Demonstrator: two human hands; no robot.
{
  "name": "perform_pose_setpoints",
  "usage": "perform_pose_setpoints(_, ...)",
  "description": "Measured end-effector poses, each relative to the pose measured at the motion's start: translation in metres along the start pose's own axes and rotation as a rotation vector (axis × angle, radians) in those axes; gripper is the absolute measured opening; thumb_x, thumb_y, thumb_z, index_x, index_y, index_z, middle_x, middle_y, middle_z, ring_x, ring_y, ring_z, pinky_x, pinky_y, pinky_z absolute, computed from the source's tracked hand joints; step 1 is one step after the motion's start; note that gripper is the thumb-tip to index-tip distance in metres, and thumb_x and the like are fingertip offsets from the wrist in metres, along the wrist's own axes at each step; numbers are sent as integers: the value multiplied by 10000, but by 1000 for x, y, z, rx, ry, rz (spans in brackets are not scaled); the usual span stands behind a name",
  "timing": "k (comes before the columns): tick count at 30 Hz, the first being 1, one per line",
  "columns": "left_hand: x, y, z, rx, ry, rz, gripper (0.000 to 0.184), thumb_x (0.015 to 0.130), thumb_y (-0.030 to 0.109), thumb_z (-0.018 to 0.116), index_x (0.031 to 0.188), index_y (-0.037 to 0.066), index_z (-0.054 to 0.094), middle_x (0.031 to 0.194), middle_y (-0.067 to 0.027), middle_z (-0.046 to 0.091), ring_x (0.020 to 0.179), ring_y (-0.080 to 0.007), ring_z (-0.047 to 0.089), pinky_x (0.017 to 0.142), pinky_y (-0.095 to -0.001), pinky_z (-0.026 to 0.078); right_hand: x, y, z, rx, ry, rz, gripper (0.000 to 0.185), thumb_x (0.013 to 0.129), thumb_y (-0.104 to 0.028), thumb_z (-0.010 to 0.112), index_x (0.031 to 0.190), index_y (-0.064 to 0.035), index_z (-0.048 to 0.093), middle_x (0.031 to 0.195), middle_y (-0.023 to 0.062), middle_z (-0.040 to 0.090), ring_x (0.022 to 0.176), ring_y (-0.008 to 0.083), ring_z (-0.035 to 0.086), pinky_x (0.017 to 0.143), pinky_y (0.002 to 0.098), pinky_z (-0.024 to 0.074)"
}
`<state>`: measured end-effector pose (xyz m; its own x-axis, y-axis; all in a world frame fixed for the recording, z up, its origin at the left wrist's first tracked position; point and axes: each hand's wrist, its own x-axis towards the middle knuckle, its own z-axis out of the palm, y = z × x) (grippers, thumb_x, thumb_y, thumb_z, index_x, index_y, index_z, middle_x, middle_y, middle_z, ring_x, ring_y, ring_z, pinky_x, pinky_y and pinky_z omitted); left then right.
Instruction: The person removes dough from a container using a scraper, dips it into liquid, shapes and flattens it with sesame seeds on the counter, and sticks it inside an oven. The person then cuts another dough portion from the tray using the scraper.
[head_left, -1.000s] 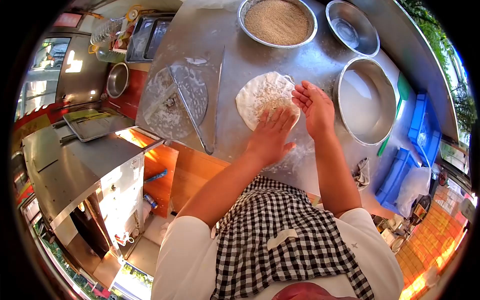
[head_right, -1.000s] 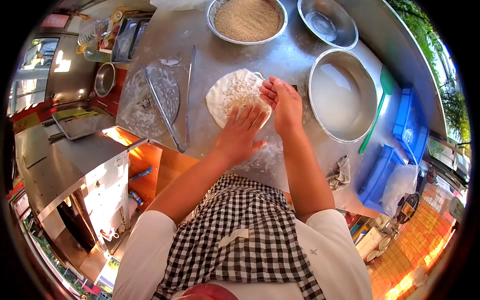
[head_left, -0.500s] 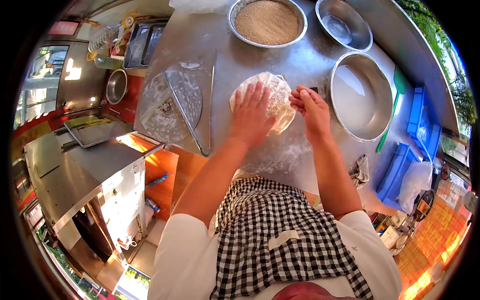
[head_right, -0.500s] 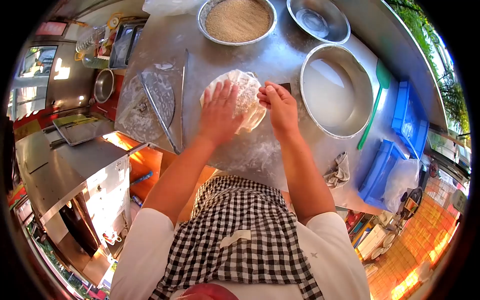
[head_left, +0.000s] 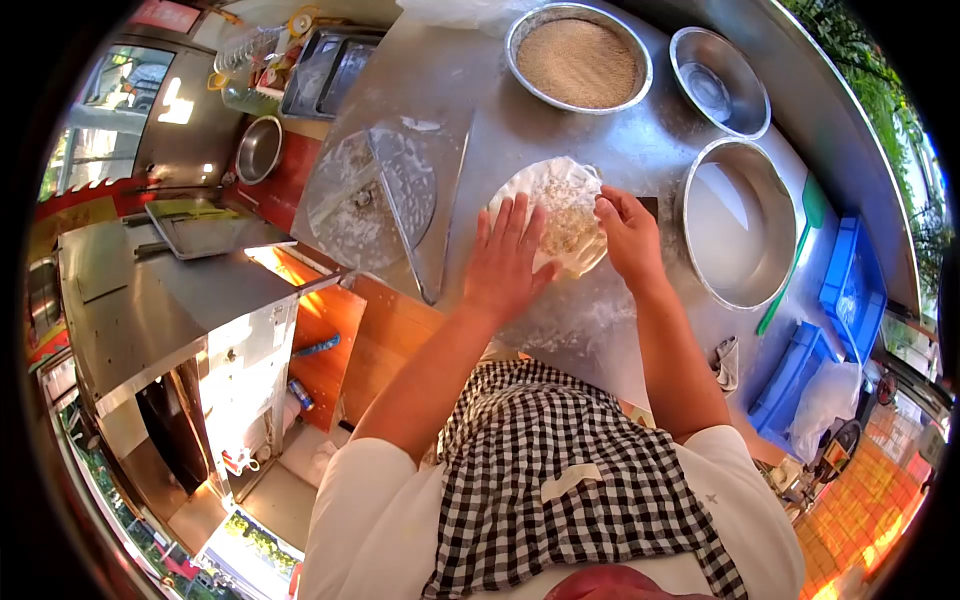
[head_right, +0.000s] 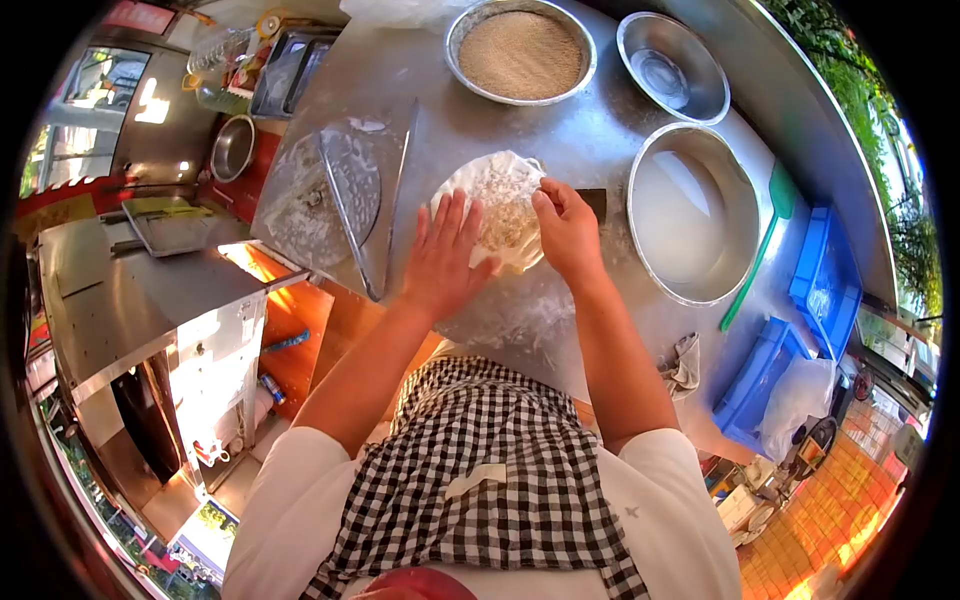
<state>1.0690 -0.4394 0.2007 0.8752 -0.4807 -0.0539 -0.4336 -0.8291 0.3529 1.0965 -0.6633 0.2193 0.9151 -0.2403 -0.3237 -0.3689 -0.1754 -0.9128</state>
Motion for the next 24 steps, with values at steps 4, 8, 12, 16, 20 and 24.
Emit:
perform_pose_setpoints(4, 34, -3, 2, -18, -34, -113, 960, 1004, 588, 583, 1669, 0, 217, 1755, -225, 166, 1638, -347, 147, 1323, -542, 78, 6, 2, 11, 61, -56, -7, 394, 1044, -202, 670, 1351, 45, 657, 1123, 81, 744, 1009, 134, 670, 917, 291, 531)
perform_pose_setpoints(8, 51, -8, 6, -8, 63, -146, 951, 1005, 580, 583, 1669, 2, 222, 1753, -220, 182, 1636, -349, 154, 1320, -554, 77, 0, -6, 9, 92, -121, 17, 407, 1077, -204, 627, 1400, 43, 619, 1268, 121, 717, 1119, 195, 691, 976, 335, 553)
perform_pose_setpoints(12, 44, -8, -1, 40, -26, -151, 932, 998, 577, 586, 1669, 26, 244, 1752, -199, 210, 1631, -356, 176, 1309, -593, 71, -4, -7, 2, 136, -61, 8, 388, 1056, -202, 663, 1350, 52, 657, 1130, 71, 741, 1015, 137, 671, 919, 287, 528)
perform_pose_setpoints(16, 9, -12, 12, 57, -33, -116, 892, 1005, 578, 566, 1669, 61, 268, 1756, -177, 205, 1629, -345, 179, 1304, -605, 84, -7, -5, -12, 140, -32, 25, 382, 1060, -193, 655, 1355, 49, 653, 1129, 70, 742, 1016, 134, 669, 919, 287, 528)
perform_pose_setpoints(20, -25, -4, 18, 72, 41, -5, 877, 1003, 561, 570, 1673, 80, 272, 1749, -172, 235, 1627, -339, 195, 1299, -619, 78, -4, 6, -17, 90, -55, 24, 365, 1059, -178, 647, 1349, 45, 657, 1141, 75, 745, 1005, 129, 665, 914, 289, 528)
perform_pose_setpoints(24, -33, 5, 19, 57, -48, -6, 861, 1006, 575, 561, 1678, 115, 280, 1760, -125, 224, 1637, -307, 166, 1303, -615, 67, 3, 12, -14, 74, -65, -24, 358, 1050, -179, 654, 1333, 40, 667, 1132, 84, 747, 989, 127, 666, 904, 292, 532)
